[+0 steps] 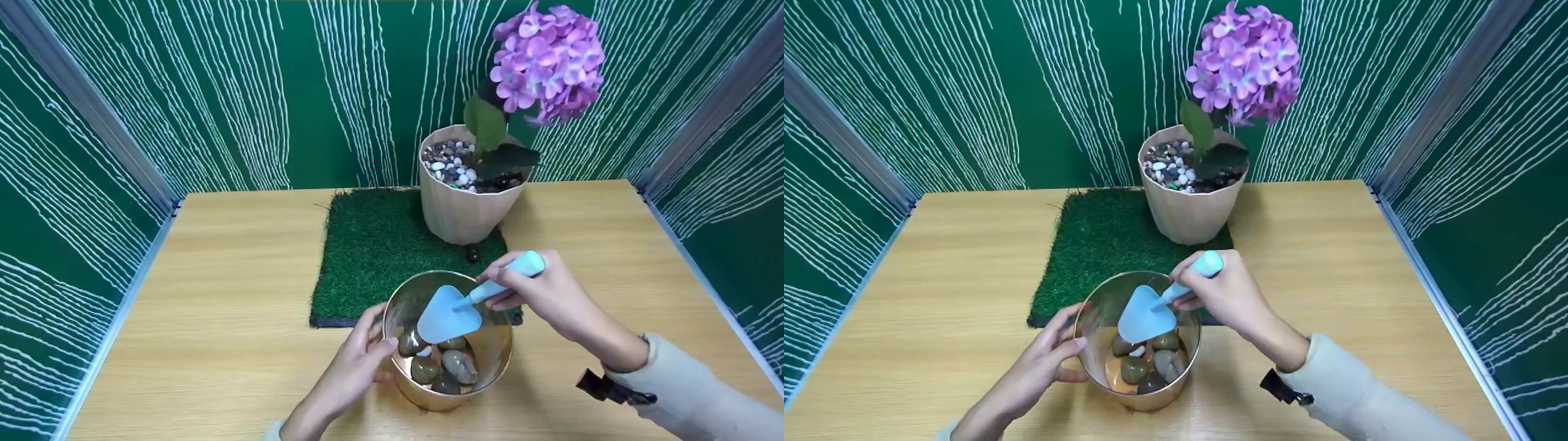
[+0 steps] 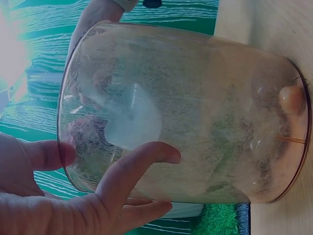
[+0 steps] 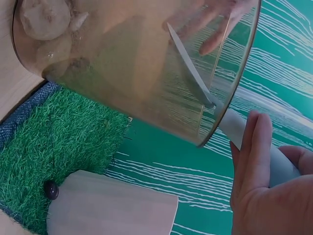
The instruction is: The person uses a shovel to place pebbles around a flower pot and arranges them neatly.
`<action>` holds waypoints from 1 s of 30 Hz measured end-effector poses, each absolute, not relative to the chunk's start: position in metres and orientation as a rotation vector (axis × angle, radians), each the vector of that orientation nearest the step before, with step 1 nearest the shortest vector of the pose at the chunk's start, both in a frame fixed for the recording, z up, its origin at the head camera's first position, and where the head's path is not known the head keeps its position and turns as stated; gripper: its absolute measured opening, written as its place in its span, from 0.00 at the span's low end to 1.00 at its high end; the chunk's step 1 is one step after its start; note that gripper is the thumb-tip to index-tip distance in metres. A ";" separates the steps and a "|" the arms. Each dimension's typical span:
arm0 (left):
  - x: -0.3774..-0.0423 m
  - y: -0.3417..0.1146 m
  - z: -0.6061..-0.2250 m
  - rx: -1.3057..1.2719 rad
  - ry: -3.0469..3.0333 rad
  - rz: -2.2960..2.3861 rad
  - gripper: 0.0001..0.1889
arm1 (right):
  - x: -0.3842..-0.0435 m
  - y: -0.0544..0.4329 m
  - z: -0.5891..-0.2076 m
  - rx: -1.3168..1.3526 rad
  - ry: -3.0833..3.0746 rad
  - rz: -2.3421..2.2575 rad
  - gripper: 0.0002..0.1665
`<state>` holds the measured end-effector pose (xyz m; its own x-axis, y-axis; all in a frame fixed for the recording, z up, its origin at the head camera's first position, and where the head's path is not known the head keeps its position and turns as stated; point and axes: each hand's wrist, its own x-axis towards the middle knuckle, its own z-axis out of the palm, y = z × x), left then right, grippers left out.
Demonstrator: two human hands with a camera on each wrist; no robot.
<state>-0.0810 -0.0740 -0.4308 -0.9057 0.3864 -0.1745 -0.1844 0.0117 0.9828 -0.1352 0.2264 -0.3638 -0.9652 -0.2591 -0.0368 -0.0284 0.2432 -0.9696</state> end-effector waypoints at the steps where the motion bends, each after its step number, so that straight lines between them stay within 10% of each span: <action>1: -0.081 -0.074 -0.431 0.209 1.901 1.950 0.33 | -0.135 0.225 -0.364 -0.280 2.328 -1.793 0.15; 30: -0.082 -0.075 -0.431 0.245 1.933 1.937 0.33 | -0.127 0.193 -0.380 -0.639 2.348 -1.534 0.07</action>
